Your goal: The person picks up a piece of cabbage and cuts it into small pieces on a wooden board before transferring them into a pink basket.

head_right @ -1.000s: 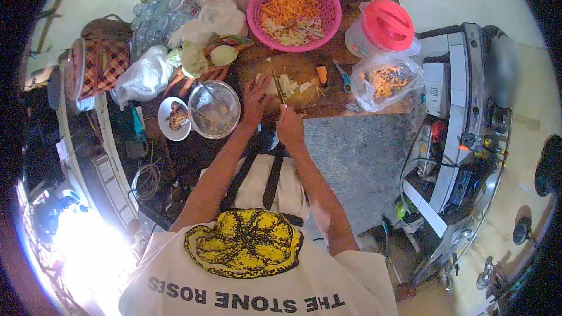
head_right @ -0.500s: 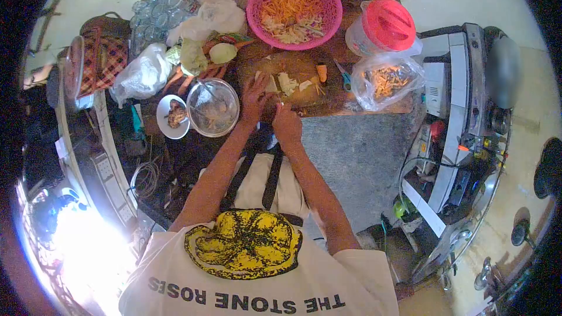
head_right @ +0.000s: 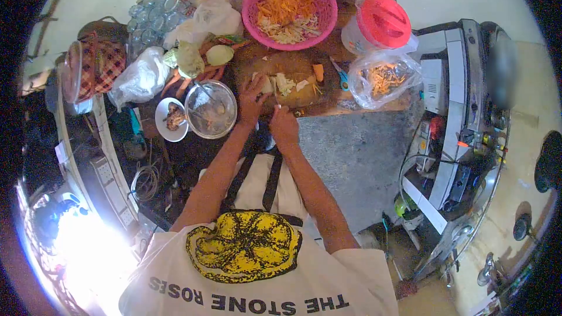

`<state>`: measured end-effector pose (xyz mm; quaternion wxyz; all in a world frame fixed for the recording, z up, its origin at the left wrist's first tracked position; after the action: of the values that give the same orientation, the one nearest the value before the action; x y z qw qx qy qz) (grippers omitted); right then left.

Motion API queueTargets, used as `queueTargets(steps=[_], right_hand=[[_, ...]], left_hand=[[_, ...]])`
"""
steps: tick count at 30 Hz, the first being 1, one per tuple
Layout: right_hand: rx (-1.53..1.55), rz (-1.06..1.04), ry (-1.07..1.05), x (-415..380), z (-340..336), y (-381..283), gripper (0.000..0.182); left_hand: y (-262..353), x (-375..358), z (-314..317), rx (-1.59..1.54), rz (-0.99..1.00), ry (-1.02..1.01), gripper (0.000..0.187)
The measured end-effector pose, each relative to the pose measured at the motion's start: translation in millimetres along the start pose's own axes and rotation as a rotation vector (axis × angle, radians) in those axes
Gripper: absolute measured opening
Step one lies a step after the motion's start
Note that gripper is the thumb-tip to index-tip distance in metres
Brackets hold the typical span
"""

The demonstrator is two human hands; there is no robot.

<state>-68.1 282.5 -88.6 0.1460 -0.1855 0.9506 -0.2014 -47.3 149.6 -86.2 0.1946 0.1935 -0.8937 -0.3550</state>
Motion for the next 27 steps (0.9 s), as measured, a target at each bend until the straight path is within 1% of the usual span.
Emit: queueTargets(steps=[2, 5, 8, 11, 14, 17, 20, 23, 27], right_hand=[[-0.014, -0.042, 0.043, -7, 2, 6, 0.034], [0.036, 0.056, -0.100, -9, -3, 9, 0.038], [-0.001, -0.065, -0.051, -7, 11, 25, 0.037], [0.023, -0.033, -0.086, -2, -3, 25, 0.035], [0.034, -0.130, -0.050, 8, 14, 32, 0.036], [0.167, -0.049, -0.008, 14, -4, 17, 0.034], [0.191, -0.052, -0.011, 16, -18, 2, 0.034], [0.168, -0.052, -0.018, 16, -14, -1, 0.035], [0.161, -0.052, -0.006, 16, -16, -2, 0.037]], left_hand=[[3, -3, -1, -0.022, -0.004, 0.008, 0.063], [0, -5, 2, 0.021, -0.022, 0.015, 0.062], [0, -4, 0, 0.062, -0.009, -0.018, 0.060], [-1, -4, 0, 0.019, -0.039, -0.040, 0.061], [-6, -4, 3, -0.023, 0.018, -0.011, 0.060], [-13, -5, 9, -0.015, 0.012, -0.008, 0.058], [-13, -4, 8, 0.027, 0.040, -0.015, 0.056], [-12, -6, 7, 0.038, -0.016, -0.028, 0.055], [-14, -7, 7, 0.026, 0.002, -0.029, 0.059]])
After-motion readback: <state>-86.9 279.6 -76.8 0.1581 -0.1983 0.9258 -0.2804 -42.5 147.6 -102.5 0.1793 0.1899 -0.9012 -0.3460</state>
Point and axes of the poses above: each hand's wrist, its own x-axis towards the middle knuckle, its own z-axis out of the palm, y = z × x, the point moved 5 cm from there along x, towards the middle knuckle, and after that the axes turned 1 degree about y, right-handed, at the moved point
